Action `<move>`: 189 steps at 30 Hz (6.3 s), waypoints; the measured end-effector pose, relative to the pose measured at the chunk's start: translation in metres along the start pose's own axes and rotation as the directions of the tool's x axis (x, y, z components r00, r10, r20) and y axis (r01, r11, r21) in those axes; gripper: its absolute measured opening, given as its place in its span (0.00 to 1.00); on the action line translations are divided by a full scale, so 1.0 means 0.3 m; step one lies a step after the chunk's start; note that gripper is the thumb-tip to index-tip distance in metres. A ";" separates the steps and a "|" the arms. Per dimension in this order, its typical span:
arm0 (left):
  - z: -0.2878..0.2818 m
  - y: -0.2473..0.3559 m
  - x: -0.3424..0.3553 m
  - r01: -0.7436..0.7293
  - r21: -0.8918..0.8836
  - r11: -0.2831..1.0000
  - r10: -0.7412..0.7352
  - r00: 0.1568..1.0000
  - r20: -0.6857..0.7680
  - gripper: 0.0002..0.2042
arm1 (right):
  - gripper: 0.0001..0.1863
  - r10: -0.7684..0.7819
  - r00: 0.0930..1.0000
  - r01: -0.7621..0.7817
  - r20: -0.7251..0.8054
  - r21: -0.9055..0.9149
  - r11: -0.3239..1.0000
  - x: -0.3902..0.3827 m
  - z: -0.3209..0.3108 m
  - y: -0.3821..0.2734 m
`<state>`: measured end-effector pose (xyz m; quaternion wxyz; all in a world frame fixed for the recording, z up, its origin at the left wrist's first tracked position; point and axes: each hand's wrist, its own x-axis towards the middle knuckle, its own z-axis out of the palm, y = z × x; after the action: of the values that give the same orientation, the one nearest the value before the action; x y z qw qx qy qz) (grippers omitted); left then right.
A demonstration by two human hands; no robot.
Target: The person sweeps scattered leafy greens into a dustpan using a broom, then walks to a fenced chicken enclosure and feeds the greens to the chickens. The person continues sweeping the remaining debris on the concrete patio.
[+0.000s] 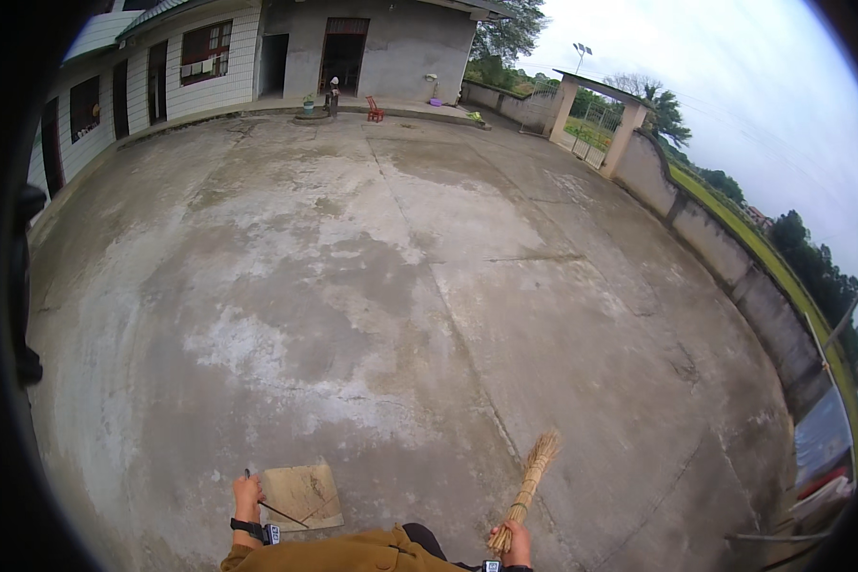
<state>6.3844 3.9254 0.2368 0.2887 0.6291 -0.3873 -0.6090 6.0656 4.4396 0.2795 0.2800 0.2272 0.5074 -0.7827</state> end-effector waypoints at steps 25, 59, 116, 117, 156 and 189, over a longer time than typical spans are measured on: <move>2.713 1.396 2.082 0.086 0.090 0.992 -0.092 0.994 0.064 0.07 | 0.06 -0.031 0.996 0.033 0.084 -0.013 0.999 2.896 2.180 -1.308; 6.792 3.489 4.283 -0.363 0.508 0.781 0.231 0.924 0.305 0.06 | 0.10 0.066 0.997 -0.065 -0.029 0.033 0.997 6.268 4.823 -3.173; 11.546 7.068 9.232 -0.276 0.542 0.794 0.363 0.930 -0.057 0.11 | 0.16 -0.061 0.972 0.153 0.228 -0.411 0.899 12.136 10.888 -5.494; 11.642 7.128 9.338 -0.399 0.527 0.751 0.462 0.887 0.013 0.11 | 0.16 -0.050 0.969 0.147 0.241 -0.402 0.904 12.215 10.977 -5.525; 15.036 8.882 12.236 -0.688 0.619 0.379 0.116 0.698 0.706 0.10 | 0.45 0.283 0.959 -0.159 0.010 -0.810 0.565 15.479 13.659 -6.007; 15.550 8.898 12.479 -0.606 0.710 0.360 0.082 0.778 0.622 0.11 | 0.52 0.322 0.947 -0.074 -0.016 -0.983 0.168 16.169 13.845 -5.820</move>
<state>1.2482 -0.1330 0.0075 -0.0651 0.4073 -0.8320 -0.3710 1.0117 0.1778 -0.0731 0.5076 -0.0152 0.8218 -0.2584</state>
